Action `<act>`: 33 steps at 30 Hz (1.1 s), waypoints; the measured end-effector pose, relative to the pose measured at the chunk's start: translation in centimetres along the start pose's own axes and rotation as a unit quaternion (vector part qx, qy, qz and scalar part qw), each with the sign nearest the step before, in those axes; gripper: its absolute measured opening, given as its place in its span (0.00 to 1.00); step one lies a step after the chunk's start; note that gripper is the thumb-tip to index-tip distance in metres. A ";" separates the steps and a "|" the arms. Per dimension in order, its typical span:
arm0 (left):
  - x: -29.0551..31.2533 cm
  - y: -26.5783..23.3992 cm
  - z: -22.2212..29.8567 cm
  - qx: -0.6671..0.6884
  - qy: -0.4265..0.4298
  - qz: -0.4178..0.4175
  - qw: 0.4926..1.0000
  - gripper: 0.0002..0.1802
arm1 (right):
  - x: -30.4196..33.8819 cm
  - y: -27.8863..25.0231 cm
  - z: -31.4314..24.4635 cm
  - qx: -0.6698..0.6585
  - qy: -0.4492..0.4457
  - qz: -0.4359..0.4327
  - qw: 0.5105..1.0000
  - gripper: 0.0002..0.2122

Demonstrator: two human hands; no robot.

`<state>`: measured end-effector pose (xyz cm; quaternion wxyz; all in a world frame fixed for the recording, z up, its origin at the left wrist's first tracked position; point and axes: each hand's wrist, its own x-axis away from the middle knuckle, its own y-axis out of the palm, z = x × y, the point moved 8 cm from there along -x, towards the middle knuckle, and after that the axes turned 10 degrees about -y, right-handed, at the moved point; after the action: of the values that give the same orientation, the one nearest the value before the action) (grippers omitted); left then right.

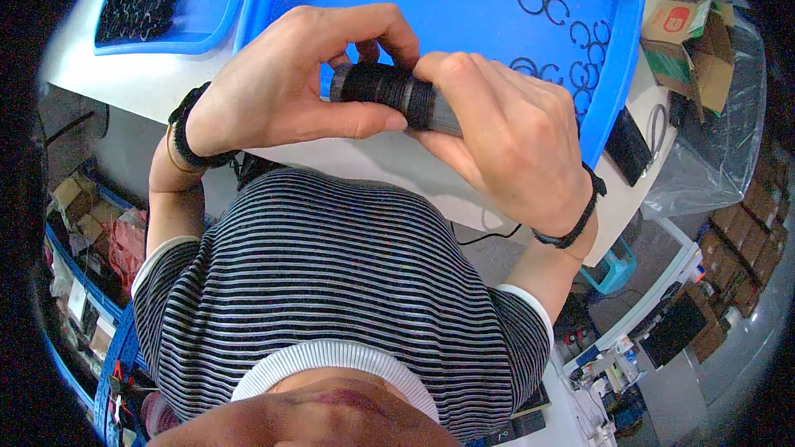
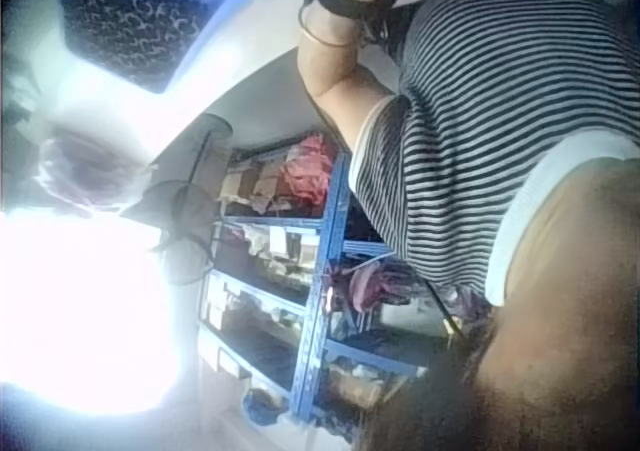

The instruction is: Assembling small black rings onto a metal cylinder at an assembly station.

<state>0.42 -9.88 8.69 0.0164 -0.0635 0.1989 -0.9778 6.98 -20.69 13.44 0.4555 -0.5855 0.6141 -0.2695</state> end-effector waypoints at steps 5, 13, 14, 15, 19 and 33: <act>0.0 0.0 0.0 -0.001 0.004 -0.001 1.000 0.23 | 0.0 -0.1 0.1 -0.003 0.013 0.012 1.000 0.24; 0.0 0.1 0.0 0.008 -0.006 -0.015 1.000 0.22 | 0.1 0.0 0.2 -0.002 0.021 -0.005 1.000 0.25; -0.1 0.1 -0.1 0.010 -0.007 -0.016 1.000 0.22 | 0.1 0.0 0.2 -0.002 0.021 -0.005 1.000 0.25; -0.1 0.2 -0.1 0.012 -0.008 -0.017 1.000 0.22 | 0.2 0.0 0.2 0.000 0.018 -0.006 1.000 0.25; 0.0 0.2 -0.1 0.022 0.002 -0.015 1.000 0.22 | 0.1 0.0 0.1 -0.002 0.011 0.002 1.000 0.24; 0.0 0.1 0.0 0.013 0.022 -0.002 1.000 0.22 | 0.1 -0.1 0.2 0.009 0.018 -0.011 1.000 0.27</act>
<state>0.40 -9.98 8.70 0.0111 -0.0417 0.1867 -0.9815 7.17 -20.74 13.43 0.4468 -0.5831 0.6133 -0.2903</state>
